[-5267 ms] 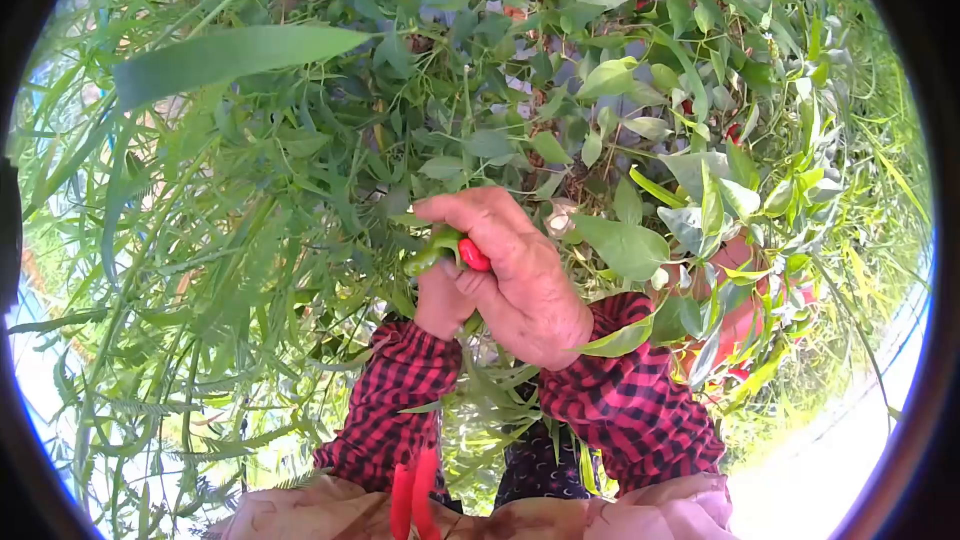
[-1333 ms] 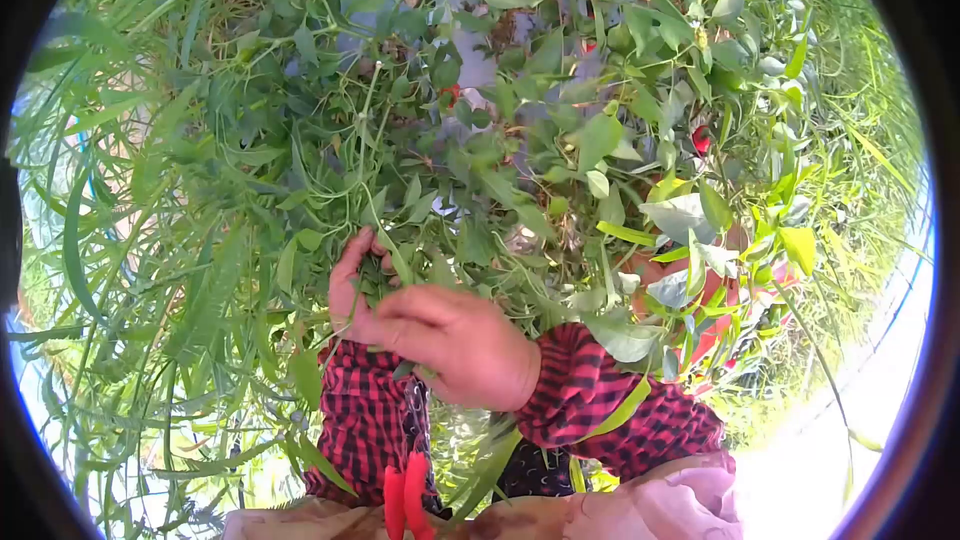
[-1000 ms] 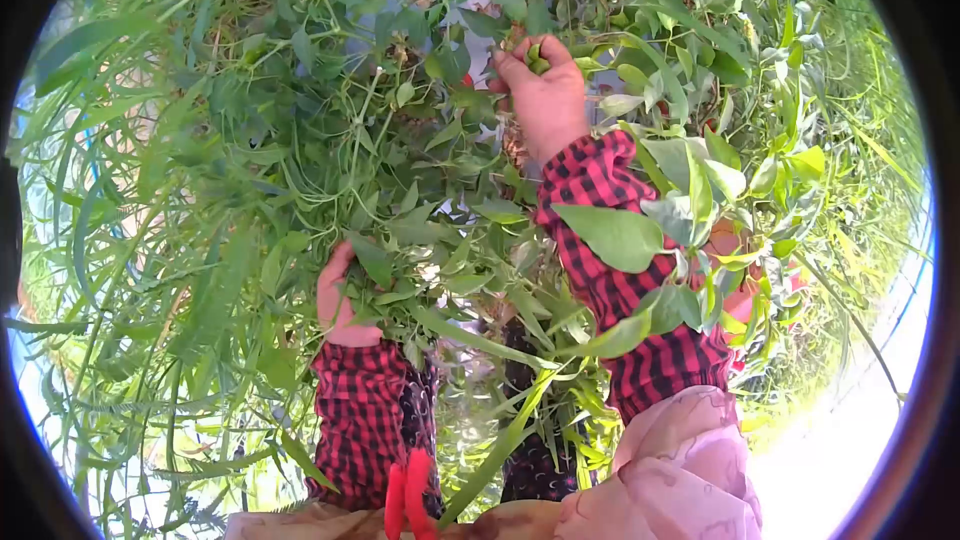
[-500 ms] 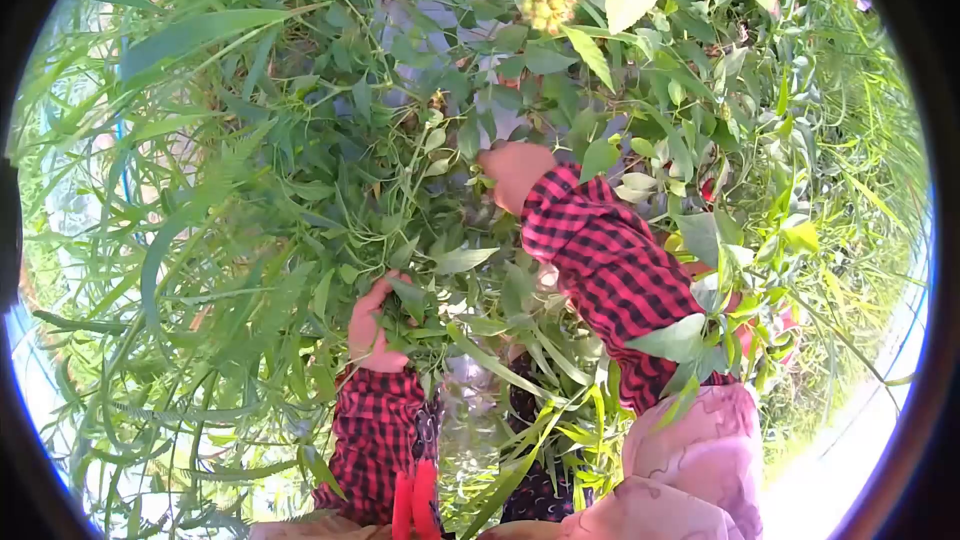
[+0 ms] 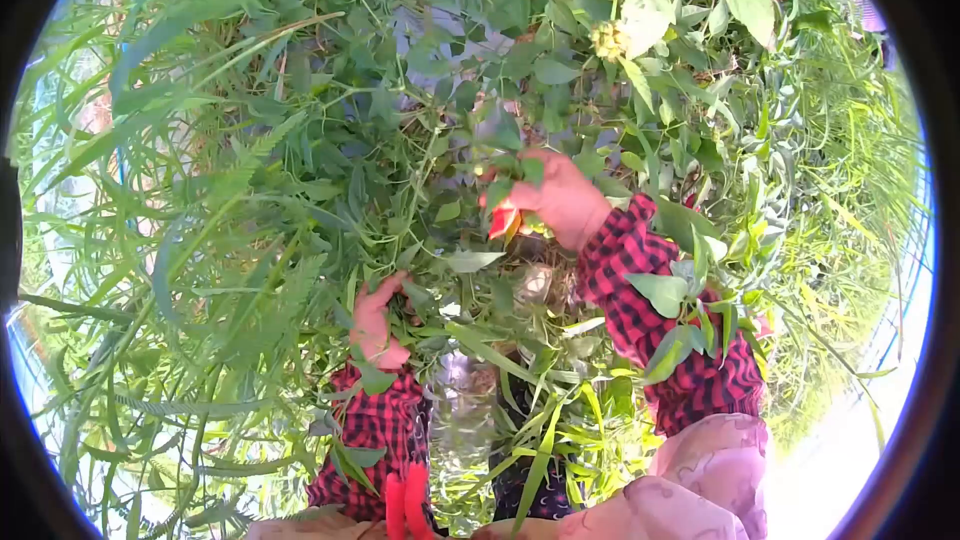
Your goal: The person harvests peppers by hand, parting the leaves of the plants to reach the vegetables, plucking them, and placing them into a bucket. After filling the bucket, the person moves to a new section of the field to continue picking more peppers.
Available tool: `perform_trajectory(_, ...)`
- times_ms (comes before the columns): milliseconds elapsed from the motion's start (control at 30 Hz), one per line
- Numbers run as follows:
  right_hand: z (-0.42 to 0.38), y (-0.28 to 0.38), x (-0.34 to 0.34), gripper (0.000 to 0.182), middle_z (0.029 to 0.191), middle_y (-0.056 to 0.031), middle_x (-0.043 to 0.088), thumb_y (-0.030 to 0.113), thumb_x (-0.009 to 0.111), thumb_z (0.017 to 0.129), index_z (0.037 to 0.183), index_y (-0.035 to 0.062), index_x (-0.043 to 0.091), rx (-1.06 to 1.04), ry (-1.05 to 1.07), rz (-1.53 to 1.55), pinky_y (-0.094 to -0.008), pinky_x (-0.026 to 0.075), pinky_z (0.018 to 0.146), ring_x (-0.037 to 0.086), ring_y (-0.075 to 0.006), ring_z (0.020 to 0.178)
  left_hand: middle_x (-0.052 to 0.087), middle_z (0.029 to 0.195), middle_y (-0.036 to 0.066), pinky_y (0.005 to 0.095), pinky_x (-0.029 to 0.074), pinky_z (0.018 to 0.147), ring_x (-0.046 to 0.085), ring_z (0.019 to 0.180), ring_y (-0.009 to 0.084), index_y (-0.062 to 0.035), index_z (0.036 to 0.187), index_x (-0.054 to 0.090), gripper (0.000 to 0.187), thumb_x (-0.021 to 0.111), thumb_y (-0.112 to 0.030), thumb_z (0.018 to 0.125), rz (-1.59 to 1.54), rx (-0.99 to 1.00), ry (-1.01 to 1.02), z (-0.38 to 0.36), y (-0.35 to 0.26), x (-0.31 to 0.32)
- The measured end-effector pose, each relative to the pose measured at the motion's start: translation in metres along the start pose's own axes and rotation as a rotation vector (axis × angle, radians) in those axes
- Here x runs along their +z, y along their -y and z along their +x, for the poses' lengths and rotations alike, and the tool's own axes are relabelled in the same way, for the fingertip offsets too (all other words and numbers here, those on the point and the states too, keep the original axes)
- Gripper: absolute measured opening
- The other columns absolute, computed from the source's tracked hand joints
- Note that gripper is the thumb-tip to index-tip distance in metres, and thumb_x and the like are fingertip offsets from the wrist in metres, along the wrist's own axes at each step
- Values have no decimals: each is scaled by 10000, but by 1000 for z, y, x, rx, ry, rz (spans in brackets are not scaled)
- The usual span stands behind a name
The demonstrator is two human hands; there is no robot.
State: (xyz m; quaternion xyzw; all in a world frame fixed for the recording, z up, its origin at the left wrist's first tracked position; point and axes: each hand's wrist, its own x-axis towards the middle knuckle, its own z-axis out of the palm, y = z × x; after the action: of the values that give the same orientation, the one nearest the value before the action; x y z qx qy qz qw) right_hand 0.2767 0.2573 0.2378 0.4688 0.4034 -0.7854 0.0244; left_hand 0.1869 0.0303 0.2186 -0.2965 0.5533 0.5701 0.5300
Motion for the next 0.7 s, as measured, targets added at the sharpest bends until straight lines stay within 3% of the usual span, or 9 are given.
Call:
perform_trajectory(133, 96, 8, -72, 227, 809, -70, 599, 80, 584, 750, 968, 40, 536, 215, -145, 98, -322, 483, 562, 569, -166, 657, 506, 722, 58, 247, 418, 498, 509, 598, 135, -26, 884, 511, 149, 578, -136, 809, -1, 5, -34, 8, 14, -13)
perform_trajectory(200, 129, 22, -63, 214, 749, -61, 583, 72, 593, 723, 934, 55, 557, 41, 27, 285, -301, 462, 531, 558, -174, 626, 552, 809, 60, 228, 439, 599, 538, 693, 132, -15, 943, 525, 177, 584, -104, 803, 257, 164, 72, 16, 23, -25)
perform_trajectory(333, 140, 49, 16, 181, 715, -98, 599, 109, 662, 614, 755, 25, 585, 111, 402, -108, -312, 455, 572, 573, -201, 651, 564, 816, 38, 248, 402, 634, 515, 729, 101, -33, 983, 498, 252, 617, -27, 761, 46, 169, 140, 3, 38, -5)
perform_trajectory(400, 160, 20, 53, 239, 714, -157, 599, 147, 664, 593, 767, -1, 594, -91, 282, -744, -336, 465, 639, 577, -235, 668, 553, 891, 45, 256, 409, 682, 508, 815, 107, -16, 1017, 494, 267, 608, -29, 776, 65, 212, 142, 12, 73, -20)
perform_trajectory(500, 101, 3, 101, 293, 797, -200, 595, 169, 615, 609, 847, -2, 612, -270, 169, -1250, -378, 471, 701, 585, -310, 750, 548, 972, 153, 378, 431, 758, 541, 865, 262, 21, 1016, 496, 319, 583, -205, 808, 1464, 832, 171, 18, 113, -56)
perform_trajectory(533, 89, -10, 108, 308, 842, -210, 592, 169, 597, 613, 873, 6, 618, -319, 132, -1359, -393, 472, 719, 586, -323, 787, 548, 972, 153, 378, 431, 758, 541, 865, 262, 21, 1016, 496, 319, 583, -205, 808, 1475, 830, 157, 0, 99, -45)
perform_trajectory(600, 80, -39, 103, 352, 918, -220, 579, 158, 590, 611, 944, 42, 605, -388, 152, -1328, -403, 471, 751, 570, -344, 852, 537, 987, 200, 401, 431, 789, 533, 918, 309, 30, 1001, 512, 393, 553, -308, 805, 2042, 377, 37, -48, 63, -7)
perform_trajectory(667, 66, -46, 95, 405, 917, -221, 579, 165, 597, 615, 1009, 73, 583, -366, 122, -1325, -399, 470, 754, 571, -346, 856, 567, 916, 180, 387, 457, 770, 563, 884, 288, 38, 990, 524, 452, 537, -369, 794, 2047, 538, -2, -64, 53, -8)
perform_trajectory(700, 58, -49, 95, 463, 916, -223, 579, 172, 604, 618, 1074, 104, 561, -338, 90, -1333, -396, 469, 757, 571, -348, 859, 580, 873, 156, 384, 470, 739, 579, 840, 277, 33, 983, 530, 439, 540, -361, 790, 2001, 368, 238, -74, 34, -2)
